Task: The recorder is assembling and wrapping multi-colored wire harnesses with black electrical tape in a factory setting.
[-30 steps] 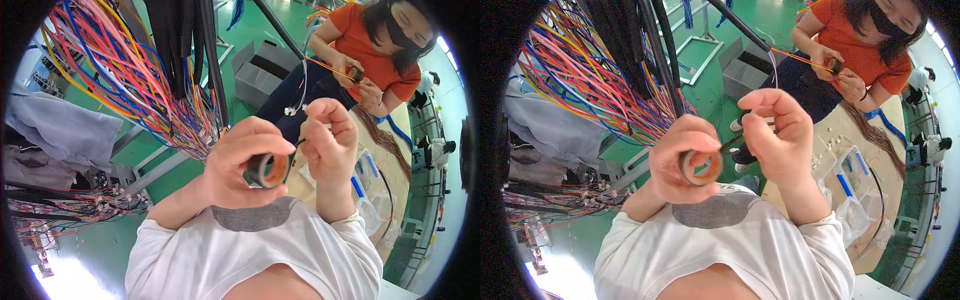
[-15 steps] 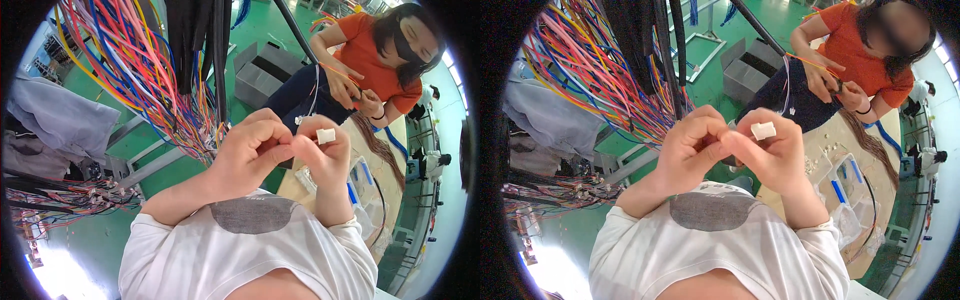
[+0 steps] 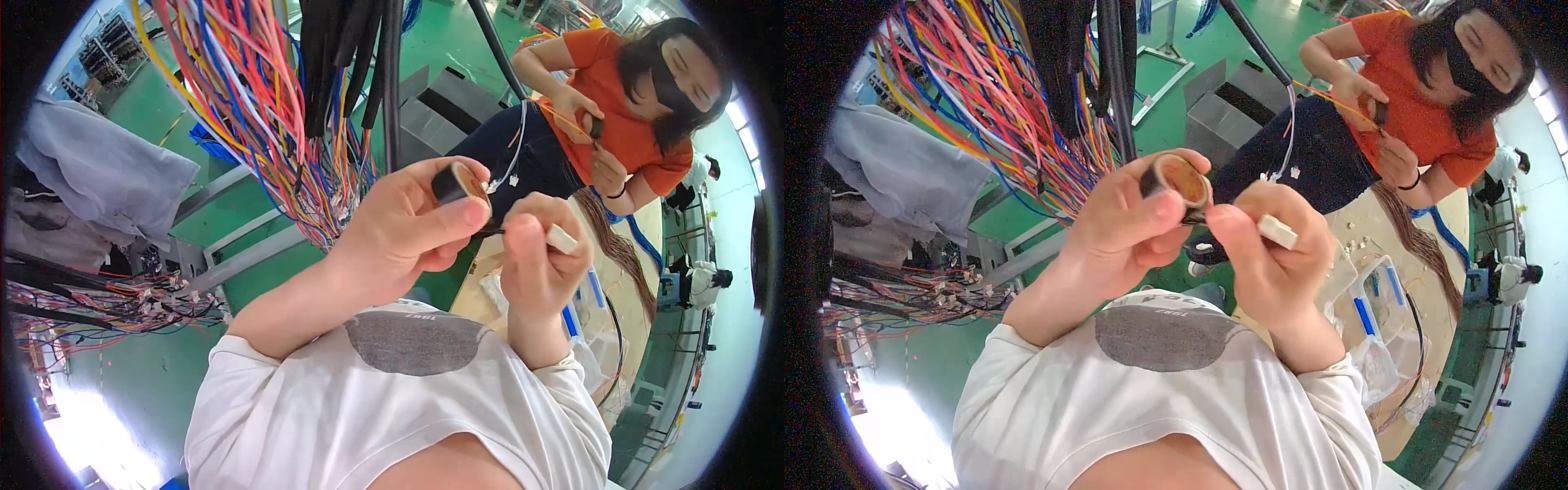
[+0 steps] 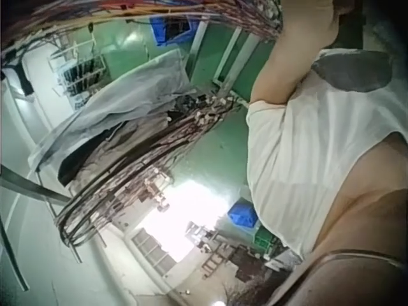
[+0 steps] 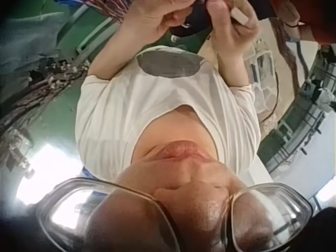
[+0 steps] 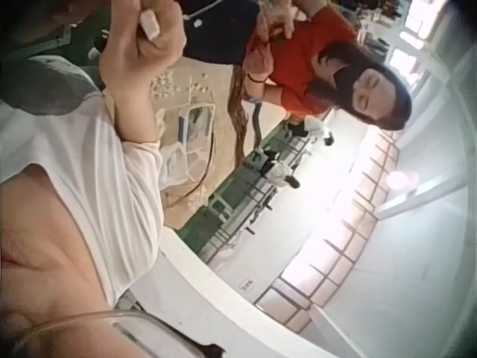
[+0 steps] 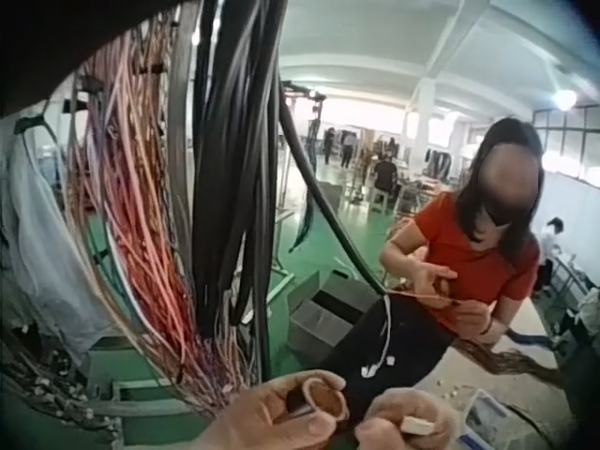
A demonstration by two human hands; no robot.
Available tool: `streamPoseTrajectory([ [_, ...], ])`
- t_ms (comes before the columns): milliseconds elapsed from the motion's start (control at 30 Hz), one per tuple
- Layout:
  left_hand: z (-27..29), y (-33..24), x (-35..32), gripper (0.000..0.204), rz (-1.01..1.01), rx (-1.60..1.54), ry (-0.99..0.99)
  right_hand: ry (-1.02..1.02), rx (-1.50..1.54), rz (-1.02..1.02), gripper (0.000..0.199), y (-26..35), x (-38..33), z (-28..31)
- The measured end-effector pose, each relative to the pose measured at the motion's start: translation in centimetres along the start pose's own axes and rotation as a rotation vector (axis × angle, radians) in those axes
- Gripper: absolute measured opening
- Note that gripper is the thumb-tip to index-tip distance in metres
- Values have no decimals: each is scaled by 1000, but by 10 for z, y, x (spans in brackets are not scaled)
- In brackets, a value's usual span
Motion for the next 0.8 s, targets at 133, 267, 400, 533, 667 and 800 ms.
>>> streamPoseTrajectory([
  [133,2,-4,-10,59,-92,-71,-60,-46,224,-127,19,4,5,8],
  [267,5,-6,-8,46,-809,599,64,-100,198,-220,24,15,12,0],
  [400,2,2,-7,49,-542,498,102,10,35,-127,24,16,11,4],
  [533,-6,5,1,56,-410,1060,-193,3,-43,-75,16,18,10,-1],
  [667,-6,3,4,59,-121,496,-143,4,-72,-97,16,15,10,2],
  [800,-2,-2,-3,52,-23,-16,46,-54,179,-2,15,9,8,4],
])
Point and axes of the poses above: each hand's wrist, its own x-axis towards the middle knuckle, its own z-axis out of the back of the hand, y = z × x, the point moved 2 cm from there along x, towards the middle knuckle, and after that the axes turned 15 degrees about x, right-handed, at the moved point
